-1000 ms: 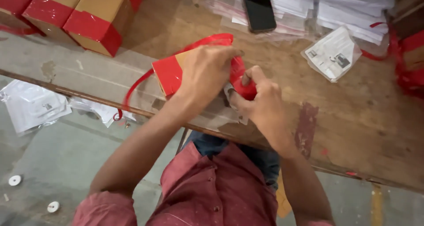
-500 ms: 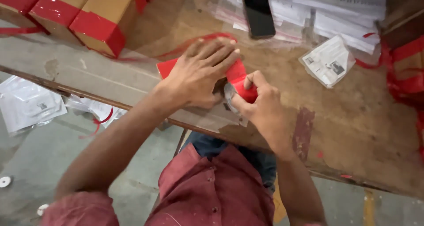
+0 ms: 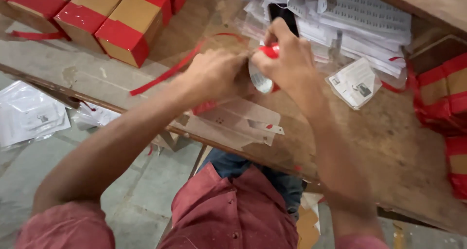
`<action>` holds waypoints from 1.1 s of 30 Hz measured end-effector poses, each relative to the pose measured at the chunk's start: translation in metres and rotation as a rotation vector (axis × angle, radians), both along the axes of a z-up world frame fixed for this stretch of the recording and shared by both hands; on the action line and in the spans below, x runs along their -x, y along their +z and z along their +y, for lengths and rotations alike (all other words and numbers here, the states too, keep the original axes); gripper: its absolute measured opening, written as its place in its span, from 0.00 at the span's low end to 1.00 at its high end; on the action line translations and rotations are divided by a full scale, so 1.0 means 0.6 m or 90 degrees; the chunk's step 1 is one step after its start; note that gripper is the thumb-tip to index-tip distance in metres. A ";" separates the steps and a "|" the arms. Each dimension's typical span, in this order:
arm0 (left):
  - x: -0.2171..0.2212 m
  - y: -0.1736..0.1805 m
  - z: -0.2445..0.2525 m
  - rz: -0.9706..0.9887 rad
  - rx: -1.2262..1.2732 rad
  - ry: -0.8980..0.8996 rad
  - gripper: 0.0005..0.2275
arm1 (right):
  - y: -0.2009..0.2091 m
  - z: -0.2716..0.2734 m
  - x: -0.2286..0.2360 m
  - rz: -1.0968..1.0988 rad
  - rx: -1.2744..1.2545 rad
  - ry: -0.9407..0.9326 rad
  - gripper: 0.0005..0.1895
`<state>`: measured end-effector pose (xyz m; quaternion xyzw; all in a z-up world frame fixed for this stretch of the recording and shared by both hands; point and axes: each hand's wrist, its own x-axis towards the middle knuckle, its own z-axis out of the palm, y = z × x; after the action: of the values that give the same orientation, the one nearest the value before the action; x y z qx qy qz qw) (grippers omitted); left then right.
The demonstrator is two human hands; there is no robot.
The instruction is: Packing small cardboard boxes with red adhesive tape and placing them in a pile on a workbench.
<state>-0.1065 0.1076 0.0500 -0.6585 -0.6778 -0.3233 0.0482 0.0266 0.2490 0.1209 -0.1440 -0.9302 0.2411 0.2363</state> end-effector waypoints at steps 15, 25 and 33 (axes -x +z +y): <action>-0.003 0.053 -0.019 -0.103 0.277 0.266 0.25 | -0.032 -0.038 -0.021 -0.199 -0.109 -0.037 0.24; -0.022 0.021 -0.030 0.041 0.119 0.094 0.33 | -0.117 -0.033 -0.040 -0.212 0.026 -0.127 0.37; -0.038 -0.006 -0.030 0.279 0.083 0.061 0.30 | -0.181 0.009 -0.209 -0.119 0.096 0.077 0.56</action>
<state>-0.0836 0.0894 0.0466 -0.6816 -0.7013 -0.1256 0.1669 0.1521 0.2541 0.0125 -0.1269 -0.9344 0.3094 0.1225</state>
